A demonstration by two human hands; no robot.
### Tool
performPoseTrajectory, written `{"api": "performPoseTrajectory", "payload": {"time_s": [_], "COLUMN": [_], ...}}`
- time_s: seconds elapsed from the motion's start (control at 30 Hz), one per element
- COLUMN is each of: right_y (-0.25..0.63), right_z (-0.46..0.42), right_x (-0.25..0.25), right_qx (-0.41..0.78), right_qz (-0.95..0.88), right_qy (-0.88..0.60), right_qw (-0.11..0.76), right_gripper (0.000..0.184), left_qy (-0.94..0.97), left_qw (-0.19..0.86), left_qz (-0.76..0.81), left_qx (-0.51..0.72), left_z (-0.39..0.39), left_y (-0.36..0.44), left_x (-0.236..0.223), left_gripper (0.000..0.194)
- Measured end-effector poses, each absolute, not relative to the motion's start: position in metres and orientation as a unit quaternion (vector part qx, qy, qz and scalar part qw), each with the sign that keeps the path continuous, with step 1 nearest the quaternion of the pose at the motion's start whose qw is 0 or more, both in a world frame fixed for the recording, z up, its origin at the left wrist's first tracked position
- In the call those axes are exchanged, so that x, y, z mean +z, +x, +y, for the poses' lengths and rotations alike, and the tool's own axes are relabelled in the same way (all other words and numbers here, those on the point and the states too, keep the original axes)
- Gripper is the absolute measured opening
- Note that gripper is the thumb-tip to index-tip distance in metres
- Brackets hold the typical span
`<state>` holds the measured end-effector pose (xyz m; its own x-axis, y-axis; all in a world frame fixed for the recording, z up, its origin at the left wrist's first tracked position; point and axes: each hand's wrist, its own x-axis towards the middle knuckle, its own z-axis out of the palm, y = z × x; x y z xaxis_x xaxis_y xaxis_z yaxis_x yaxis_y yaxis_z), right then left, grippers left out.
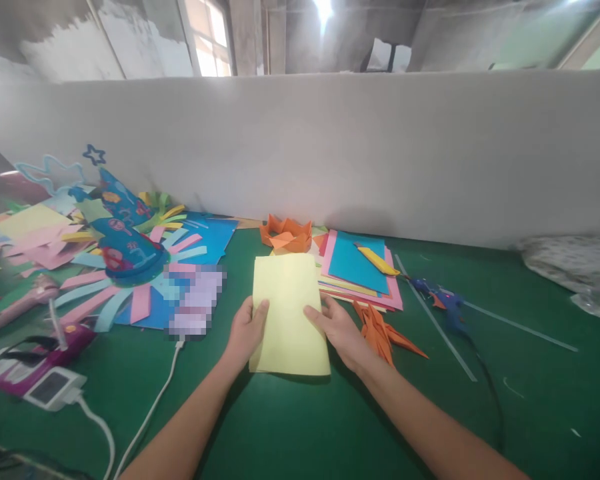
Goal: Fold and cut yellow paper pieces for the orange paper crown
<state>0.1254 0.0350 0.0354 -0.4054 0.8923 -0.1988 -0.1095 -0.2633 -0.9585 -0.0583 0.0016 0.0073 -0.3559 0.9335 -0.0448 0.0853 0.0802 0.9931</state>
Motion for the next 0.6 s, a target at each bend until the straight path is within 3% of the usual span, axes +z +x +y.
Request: {"api": "performPoseTrajectory", "payload": {"time_s": [0.27,0.6], "right_y": [0.127,0.127], "right_z": [0.038,0.039], "right_x": [0.025,0.021], "right_qx": [0.652,0.604], "right_qz": [-0.483,-0.530], "right_qy": [-0.451,-0.462], "right_qw": [0.373,0.375], "right_gripper": [0.058,0.056], "left_qy": [0.462,0.471], "left_qw": [0.359,0.356], "left_qz": [0.621,0.611], "left_qx": [0.521,0.527], "left_z": [0.002,0.004], "left_y": [-0.054,-0.054], "left_x": [0.008,0.001], "left_gripper": [0.029,0.039]}}
